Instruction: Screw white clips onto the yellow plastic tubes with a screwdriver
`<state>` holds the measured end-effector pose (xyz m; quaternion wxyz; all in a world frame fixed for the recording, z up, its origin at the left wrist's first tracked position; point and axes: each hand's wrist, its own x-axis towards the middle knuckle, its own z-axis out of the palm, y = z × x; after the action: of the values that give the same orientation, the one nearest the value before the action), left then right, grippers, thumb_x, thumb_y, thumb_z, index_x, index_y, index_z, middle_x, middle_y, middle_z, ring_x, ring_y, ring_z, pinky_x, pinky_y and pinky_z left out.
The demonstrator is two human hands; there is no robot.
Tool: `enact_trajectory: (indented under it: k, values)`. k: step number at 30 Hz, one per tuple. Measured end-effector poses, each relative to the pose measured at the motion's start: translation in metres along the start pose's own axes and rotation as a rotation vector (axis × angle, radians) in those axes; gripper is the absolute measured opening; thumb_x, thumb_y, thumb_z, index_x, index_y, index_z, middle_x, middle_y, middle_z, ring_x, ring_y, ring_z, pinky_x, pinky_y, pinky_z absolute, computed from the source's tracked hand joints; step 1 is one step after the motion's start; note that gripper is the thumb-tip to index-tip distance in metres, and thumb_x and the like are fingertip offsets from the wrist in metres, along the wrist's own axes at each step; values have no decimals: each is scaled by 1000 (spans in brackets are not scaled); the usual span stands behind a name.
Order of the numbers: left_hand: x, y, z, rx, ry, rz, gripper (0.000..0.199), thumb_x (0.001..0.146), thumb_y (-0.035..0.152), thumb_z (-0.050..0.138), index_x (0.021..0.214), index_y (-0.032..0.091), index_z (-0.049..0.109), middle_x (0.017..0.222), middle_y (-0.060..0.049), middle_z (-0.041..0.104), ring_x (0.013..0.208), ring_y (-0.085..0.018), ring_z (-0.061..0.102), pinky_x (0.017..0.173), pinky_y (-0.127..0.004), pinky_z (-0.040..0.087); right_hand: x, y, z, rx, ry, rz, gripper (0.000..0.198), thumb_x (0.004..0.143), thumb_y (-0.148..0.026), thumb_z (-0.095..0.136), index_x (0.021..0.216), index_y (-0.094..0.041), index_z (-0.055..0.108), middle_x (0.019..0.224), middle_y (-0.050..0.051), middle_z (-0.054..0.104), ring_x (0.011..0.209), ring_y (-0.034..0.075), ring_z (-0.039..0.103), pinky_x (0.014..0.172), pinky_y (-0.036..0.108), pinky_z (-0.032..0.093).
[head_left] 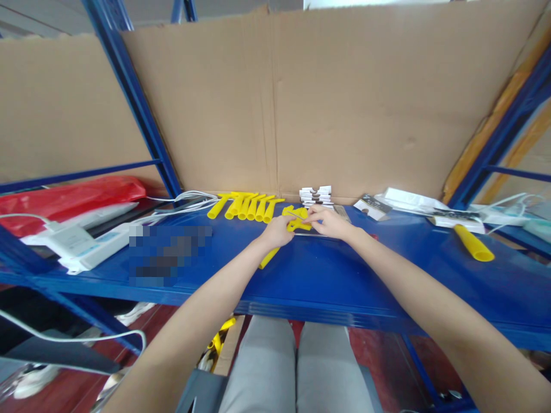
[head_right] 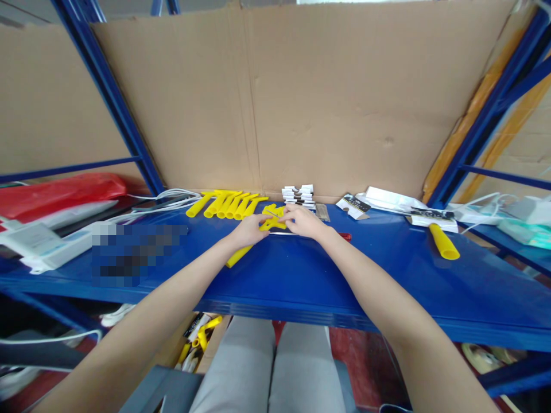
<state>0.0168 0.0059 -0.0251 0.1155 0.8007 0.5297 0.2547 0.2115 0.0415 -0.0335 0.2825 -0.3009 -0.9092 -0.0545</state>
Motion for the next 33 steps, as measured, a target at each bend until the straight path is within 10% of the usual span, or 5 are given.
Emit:
enact_trajectory:
  k: [33]
  values:
    - [6, -19, -10, -191, -189, 123, 67, 71, 6, 60, 134, 24, 51, 134, -6, 58, 123, -23, 54, 99, -32, 45, 3, -19, -16, 154, -10, -81, 25, 74, -9, 51, 64, -18, 71, 86, 5, 60, 80, 16, 57, 76, 30, 45]
